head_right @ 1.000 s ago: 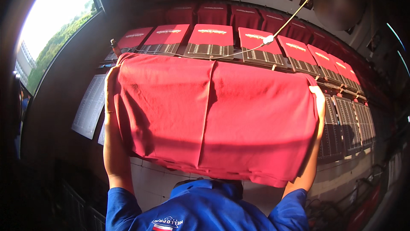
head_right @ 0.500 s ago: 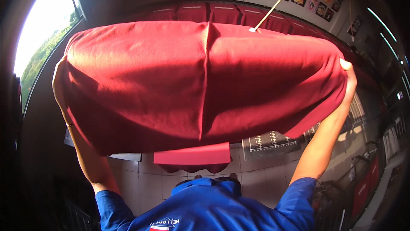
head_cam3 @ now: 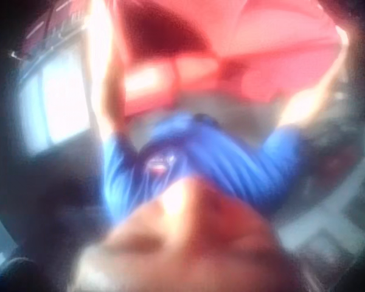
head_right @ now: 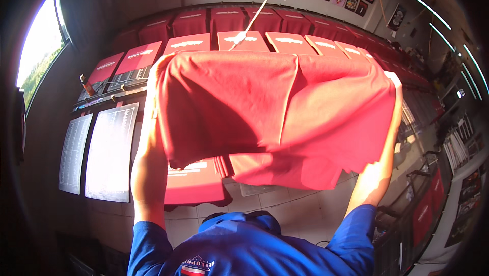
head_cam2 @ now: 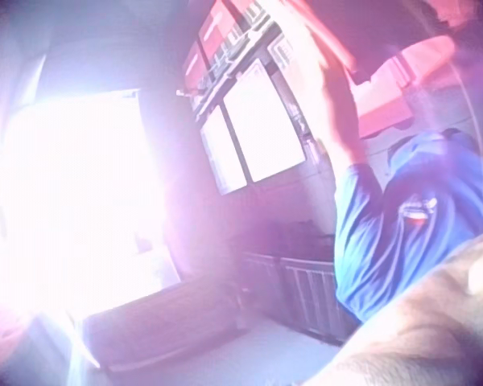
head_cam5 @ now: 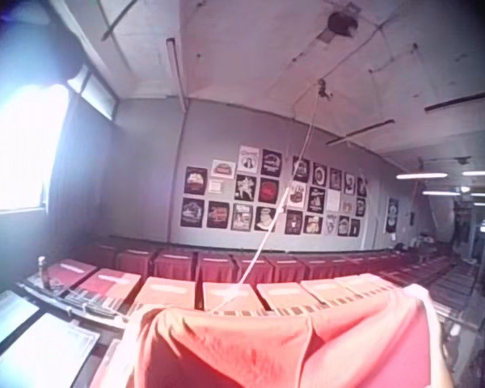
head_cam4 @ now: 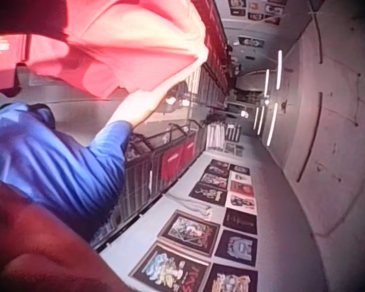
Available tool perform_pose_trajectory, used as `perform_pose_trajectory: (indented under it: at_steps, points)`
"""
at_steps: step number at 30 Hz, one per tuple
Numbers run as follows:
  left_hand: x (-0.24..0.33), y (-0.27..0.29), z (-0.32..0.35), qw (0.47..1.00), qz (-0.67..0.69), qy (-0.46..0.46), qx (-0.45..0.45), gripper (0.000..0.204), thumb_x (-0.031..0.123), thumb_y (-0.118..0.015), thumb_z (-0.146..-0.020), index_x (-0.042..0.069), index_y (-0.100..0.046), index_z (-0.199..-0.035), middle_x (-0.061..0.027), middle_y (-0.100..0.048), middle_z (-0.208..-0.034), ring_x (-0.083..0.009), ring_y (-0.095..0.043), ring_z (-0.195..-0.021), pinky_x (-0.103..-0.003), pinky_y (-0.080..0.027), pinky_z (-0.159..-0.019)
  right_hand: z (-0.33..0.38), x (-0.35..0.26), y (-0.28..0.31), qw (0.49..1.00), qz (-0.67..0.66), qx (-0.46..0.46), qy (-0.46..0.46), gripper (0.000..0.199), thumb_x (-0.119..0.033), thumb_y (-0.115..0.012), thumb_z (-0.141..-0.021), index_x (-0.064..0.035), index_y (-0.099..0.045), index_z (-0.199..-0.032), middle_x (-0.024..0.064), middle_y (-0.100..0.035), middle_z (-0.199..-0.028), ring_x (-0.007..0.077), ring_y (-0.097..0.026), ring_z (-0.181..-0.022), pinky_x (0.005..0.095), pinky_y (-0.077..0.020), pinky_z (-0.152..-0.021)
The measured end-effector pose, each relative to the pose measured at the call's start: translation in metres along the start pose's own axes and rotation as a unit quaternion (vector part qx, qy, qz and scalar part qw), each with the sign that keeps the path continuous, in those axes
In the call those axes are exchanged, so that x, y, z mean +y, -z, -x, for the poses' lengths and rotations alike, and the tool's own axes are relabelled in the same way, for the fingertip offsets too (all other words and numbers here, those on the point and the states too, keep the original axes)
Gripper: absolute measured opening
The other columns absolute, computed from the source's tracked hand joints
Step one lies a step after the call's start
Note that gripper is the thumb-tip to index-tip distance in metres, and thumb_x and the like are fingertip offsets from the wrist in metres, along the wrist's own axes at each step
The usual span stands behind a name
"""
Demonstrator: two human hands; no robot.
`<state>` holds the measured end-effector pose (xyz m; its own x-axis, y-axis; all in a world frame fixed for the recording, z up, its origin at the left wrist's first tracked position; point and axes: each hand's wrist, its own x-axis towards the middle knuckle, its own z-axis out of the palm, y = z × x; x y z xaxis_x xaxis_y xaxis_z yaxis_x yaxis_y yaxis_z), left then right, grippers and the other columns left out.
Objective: The person picks up red t-shirts from screen-printing platens on long tables and folds them by hand.
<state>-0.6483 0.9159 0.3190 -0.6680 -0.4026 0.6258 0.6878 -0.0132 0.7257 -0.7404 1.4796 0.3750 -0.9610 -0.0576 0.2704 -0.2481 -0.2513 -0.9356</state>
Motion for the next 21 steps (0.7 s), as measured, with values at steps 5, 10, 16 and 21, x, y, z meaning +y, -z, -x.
perform_pose_trajectory:
  at_steps: [5,10,16,21]
  points:
    - [-0.001,-0.125,-0.013,0.926,0.300,0.221,0.056,0.013,0.016,-0.059,-0.085,0.005,-0.063,-0.090,-0.0076,-0.066,-0.088,-0.0181,-0.061,-0.081,-0.032,-0.049,-0.080,-0.080,-0.044,0.068,0.996,-0.067,-0.023,-0.060,0.020,-0.021,-0.047,-0.086,-0.0075,-0.059,-0.078,0.0061,-0.064,-0.077,0.0179,-0.059,-0.072,0.0305,-0.0490,-0.071]
    - [0.051,-0.184,0.057,0.887,0.339,0.304,0.080,0.012,0.013,-0.057,-0.085,0.003,-0.063,-0.089,-0.0086,-0.065,-0.087,-0.0186,-0.062,-0.085,-0.031,-0.049,-0.082,-0.076,-0.058,0.111,0.978,-0.096,-0.073,-0.172,0.036,-0.028,-0.053,-0.085,0.0009,-0.061,-0.106,0.0145,-0.067,-0.100,0.0259,-0.065,-0.090,0.0361,-0.0500,-0.087]
    - [-0.025,-0.188,0.232,0.878,0.164,0.445,0.067,0.062,0.004,-0.057,-0.084,0.000,-0.031,-0.139,-0.0110,-0.050,-0.130,-0.0193,-0.052,-0.116,-0.031,-0.042,-0.098,-0.010,0.088,0.290,0.971,0.016,-0.014,-0.237,0.056,-0.016,-0.057,-0.077,0.0026,-0.048,-0.129,0.0131,-0.058,-0.122,0.0237,-0.056,-0.111,0.0347,-0.0418,-0.099]
    - [-0.133,-0.119,0.449,0.780,-0.265,0.552,-0.127,0.068,-0.004,-0.057,-0.082,0.006,-0.029,-0.143,-0.0136,-0.061,-0.113,-0.0226,-0.062,-0.097,-0.031,-0.050,-0.081,0.076,0.276,0.383,0.797,0.357,0.172,-0.456,0.056,-0.009,-0.064,-0.074,0.0012,-0.050,-0.127,0.0130,-0.063,-0.111,0.0245,-0.060,-0.101,0.0372,-0.0473,-0.089]
